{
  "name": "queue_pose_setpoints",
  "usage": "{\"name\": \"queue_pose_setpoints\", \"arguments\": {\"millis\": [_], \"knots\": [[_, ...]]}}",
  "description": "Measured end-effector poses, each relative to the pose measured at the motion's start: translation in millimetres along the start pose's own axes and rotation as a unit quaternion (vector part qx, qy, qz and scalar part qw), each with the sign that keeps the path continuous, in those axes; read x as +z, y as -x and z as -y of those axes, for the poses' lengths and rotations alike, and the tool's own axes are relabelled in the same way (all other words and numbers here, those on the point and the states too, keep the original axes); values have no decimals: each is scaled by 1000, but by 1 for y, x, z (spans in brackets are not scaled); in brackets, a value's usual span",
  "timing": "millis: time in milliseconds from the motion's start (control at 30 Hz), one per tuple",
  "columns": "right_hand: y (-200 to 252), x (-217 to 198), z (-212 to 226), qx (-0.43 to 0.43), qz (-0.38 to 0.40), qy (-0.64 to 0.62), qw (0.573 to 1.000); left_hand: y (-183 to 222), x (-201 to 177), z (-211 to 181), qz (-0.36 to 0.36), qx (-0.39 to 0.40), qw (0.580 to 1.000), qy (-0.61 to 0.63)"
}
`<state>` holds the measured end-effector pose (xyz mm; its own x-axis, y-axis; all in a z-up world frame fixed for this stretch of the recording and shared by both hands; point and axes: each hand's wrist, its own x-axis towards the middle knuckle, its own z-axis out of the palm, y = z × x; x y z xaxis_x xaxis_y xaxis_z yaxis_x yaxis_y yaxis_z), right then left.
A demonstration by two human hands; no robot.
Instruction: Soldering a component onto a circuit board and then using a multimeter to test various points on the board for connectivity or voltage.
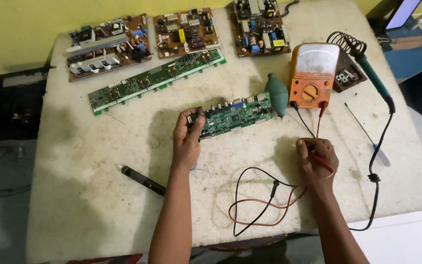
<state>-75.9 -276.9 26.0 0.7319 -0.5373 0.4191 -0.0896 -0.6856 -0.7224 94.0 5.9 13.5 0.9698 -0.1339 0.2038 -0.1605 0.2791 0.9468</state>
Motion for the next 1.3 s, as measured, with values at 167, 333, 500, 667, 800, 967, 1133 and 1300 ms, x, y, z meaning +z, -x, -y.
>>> {"name": "queue_pose_setpoints", "arguments": {"millis": [167, 333, 500, 667, 800, 967, 1133, 1300], "knots": [[-1, -1, 2, 0, 3, 5, 1000, 3, 6, -9, 9, -12, 1000, 1], [0, 0, -3, 3, 0, 3, 1000, 7, 5, -12, 18, -16, 1000, 1], [-4, 3, 13, -117, -34, 17, 992, 9, 14, -20, 26, -45, 999, -11], [6, -1, 20, -74, -39, -50, 995, 20, 38, -23, 24, -49, 998, -6], [5, -23, 14, -15, 90, 80, 993, 24, 48, -25, 68, -25, 997, 11], [-6, -62, 42, 162, 170, 37, 971, 19, 44, -25, 25, -35, 999, 2], [-11, -76, 31, 235, 280, -306, 879, 11, 34, -24, 2, -25, 1000, -10], [-27, -107, -28, 104, 328, 38, 938, 7, 28, -14, -35, -85, 996, -22]]}}
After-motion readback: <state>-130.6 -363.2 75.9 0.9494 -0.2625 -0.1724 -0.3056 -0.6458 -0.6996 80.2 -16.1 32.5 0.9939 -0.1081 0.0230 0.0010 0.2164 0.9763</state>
